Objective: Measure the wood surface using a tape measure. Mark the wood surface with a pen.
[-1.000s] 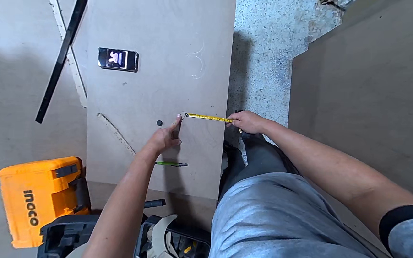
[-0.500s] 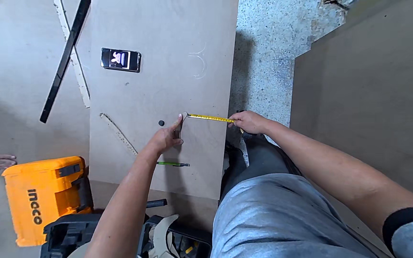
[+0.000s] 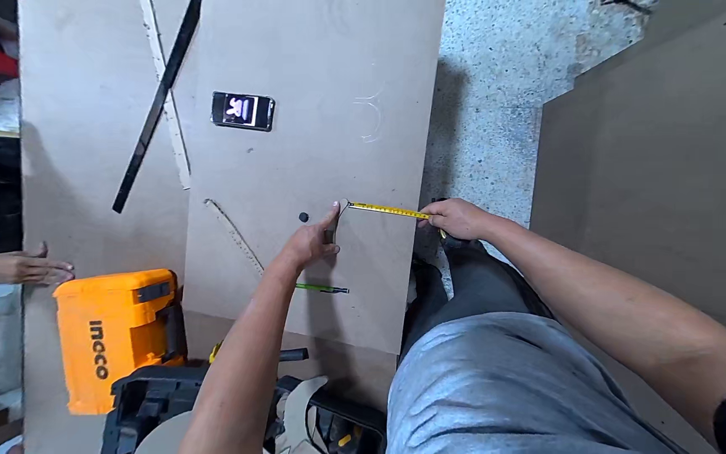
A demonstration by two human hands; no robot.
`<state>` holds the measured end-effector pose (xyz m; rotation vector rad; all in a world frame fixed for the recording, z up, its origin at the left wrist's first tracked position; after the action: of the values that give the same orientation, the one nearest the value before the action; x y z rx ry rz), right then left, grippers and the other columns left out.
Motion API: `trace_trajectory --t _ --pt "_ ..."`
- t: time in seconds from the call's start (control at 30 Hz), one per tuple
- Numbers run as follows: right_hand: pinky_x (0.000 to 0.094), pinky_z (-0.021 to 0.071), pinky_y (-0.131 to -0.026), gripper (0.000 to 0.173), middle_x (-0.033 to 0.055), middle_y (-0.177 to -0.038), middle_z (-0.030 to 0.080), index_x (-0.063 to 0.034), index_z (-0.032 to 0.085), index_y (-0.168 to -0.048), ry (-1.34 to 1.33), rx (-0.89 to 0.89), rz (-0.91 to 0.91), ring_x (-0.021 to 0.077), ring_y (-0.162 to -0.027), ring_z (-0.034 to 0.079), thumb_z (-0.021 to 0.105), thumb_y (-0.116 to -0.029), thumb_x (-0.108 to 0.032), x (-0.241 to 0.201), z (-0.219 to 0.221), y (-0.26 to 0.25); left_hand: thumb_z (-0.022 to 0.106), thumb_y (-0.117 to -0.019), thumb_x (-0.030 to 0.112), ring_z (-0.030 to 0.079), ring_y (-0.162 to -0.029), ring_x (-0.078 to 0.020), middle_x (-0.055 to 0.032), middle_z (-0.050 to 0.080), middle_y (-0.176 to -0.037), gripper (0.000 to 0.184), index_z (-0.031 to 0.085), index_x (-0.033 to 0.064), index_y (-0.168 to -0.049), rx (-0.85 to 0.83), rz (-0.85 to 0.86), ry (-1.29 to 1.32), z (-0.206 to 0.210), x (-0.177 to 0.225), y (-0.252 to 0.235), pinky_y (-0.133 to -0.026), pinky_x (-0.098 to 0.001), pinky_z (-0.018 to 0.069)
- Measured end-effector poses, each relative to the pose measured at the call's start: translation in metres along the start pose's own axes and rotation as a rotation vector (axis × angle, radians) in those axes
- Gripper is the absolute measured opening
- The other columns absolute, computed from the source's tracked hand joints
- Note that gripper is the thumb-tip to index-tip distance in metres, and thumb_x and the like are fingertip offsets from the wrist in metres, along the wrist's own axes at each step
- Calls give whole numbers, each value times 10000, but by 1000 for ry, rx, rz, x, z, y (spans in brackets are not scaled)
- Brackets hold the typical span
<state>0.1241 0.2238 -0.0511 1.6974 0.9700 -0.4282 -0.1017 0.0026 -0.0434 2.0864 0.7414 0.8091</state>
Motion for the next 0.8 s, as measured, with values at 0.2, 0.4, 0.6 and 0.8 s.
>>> trace_trajectory --t 0.2,0.4,0.6,0.8 --pt "497 524 -973 327 -5 -1179 742 -216 713 -1271 11 -12 11 168 -1096 686 429 -1108 -227 3 0 3 813 -908 260 725 -977 -343 -171 746 -1064 1082 50 400 -1662 11 -2 12 1 3 -3 -943 -596 547" --pt "503 520 -990 328 -9 -1193 744 -210 713 -1275 -5 -14 9 166 -1110 688 432 -1107 -226 1 0 0 795 -922 261 714 -986 -383 -207 733 -1067 1071 33 395 -1662 -10 -31 -21 -2 5 3 -939 -623 535" --pt "509 518 -985 339 3 -1194 740 -211 712 -1277 21 -21 6 179 -1109 684 419 -1107 -220 2 0 1 802 -918 270 721 -945 -374 -195 740 -1031 1080 30 384 -1664 3 0 -40 1 3 -1 -906 -623 548" --pt "502 520 -987 337 -17 -1203 739 -224 712 -1280 28 -18 2 163 -1120 682 422 -1108 -227 2 1 -2 796 -925 270 718 -950 -371 -201 736 -1031 1080 17 391 -1662 -4 -20 -36 -2 5 2 -919 -612 545"
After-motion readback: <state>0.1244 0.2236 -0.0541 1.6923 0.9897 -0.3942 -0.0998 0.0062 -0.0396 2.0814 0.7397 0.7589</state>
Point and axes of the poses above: each hand's wrist, its own y-axis away from the middle knuckle, its own z-axis out of the palm, x = y × z, the point moved 8 cm from there along -y, towards the middle knuckle
